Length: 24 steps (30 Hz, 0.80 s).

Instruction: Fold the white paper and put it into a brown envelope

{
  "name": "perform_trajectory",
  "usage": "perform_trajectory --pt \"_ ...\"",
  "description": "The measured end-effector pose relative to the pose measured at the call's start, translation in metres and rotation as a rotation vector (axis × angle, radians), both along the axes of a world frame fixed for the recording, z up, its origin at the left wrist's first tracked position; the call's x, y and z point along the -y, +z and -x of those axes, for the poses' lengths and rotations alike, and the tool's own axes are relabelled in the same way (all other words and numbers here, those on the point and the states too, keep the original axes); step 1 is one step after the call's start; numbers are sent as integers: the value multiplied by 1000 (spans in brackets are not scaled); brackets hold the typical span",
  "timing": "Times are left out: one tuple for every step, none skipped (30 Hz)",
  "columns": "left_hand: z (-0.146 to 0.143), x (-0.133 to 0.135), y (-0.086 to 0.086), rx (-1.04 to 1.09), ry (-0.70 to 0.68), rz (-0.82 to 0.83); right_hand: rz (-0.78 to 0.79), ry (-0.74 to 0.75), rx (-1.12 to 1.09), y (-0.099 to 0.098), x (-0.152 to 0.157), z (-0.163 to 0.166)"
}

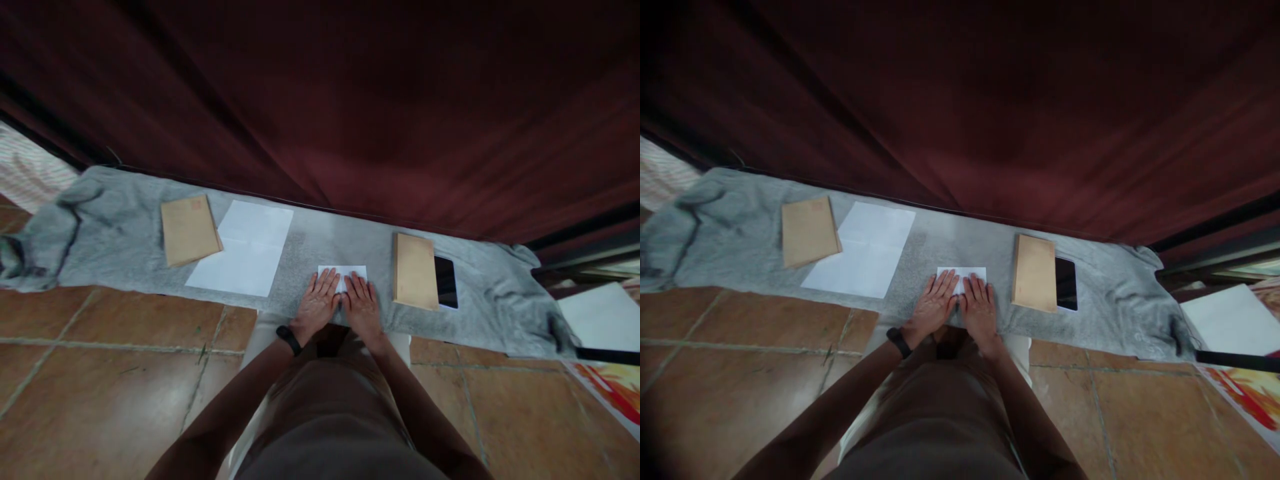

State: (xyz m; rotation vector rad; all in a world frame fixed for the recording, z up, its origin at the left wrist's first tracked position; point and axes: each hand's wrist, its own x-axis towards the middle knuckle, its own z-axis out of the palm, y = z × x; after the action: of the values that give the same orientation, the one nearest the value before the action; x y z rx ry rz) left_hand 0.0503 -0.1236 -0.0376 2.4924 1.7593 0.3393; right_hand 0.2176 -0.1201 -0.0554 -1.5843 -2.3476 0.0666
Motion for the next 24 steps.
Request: perform_trajectory --pt "1 0 -1 -7 -3 -1 -6 -8 0 -1 0 -2" --pt "2 1 -1 -11 -5 -3 -11 -18 1 -1 0 -4" --pt "2 1 -1 -14 -8 -7 -15 -30 2 -2 -1 -5" --pt "3 1 -1 -16 -14 -11 -20 -42 3 -2 -1 -7" --pt "4 1 -1 -18 -20 -14 -26 -57 3 -3 -1 -9" --pt "5 1 -1 -19 -26 -17 -32 -72 3 -4 -1 -11" --pt "5 0 -1 -20 -32 -18 -37 -85 2 -5 -1 -13" --pt "5 0 -1 -21 -36 -19 -42 -98 2 -6 -1 -15" --pt "6 0 -1 -21 -39 -20 -46 -110 2 -7 -1 -18" --pt "6 0 -2 -21 -40 -19 -49 -123 1 -8 -1 -21" --pt "6 0 -2 -21 -41 -18 -51 -136 -1 -9 0 -24" --pt "6 0 -3 -21 -41 -17 -50 -148 -3 -9 0 -27" --pt "6 0 -4 -21 -41 -17 -48 -160 -7 -9 1 -30" --pt "6 0 -4 -19 -41 -17 -42 -173 -11 -8 1 -33" --pt "6 0 -4 -18 -40 -18 -33 -186 -17 -6 2 -35" --pt "6 0 -5 -17 -40 -19 -21 -200 -25 -4 2 -37" --pt "6 0 -5 -15 -39 -20 -5 -214 -31 -1 1 -38" --pt "6 0 -5 -14 -39 -21 13 -230 -37 2 0 -39" --pt "6 0 -4 -13 -38 -22 35 -249 -43 6 -1 -39" --pt "6 0 -4 -13 -38 -22 59 -268 -48 10 -4 -39" --pt "6 0 -3 -13 -39 -23 85 -287 -51 14 -6 -38" --pt "6 0 -3 -14 -38 -22 112 -308 -52 18 -10 -36" --pt "6 0 -2 -16 -39 -22 140 -333 -53 22 -13 -34" --pt "6 0 -2 -18 -40 -20 171 -359 -52 25 -17 -32"
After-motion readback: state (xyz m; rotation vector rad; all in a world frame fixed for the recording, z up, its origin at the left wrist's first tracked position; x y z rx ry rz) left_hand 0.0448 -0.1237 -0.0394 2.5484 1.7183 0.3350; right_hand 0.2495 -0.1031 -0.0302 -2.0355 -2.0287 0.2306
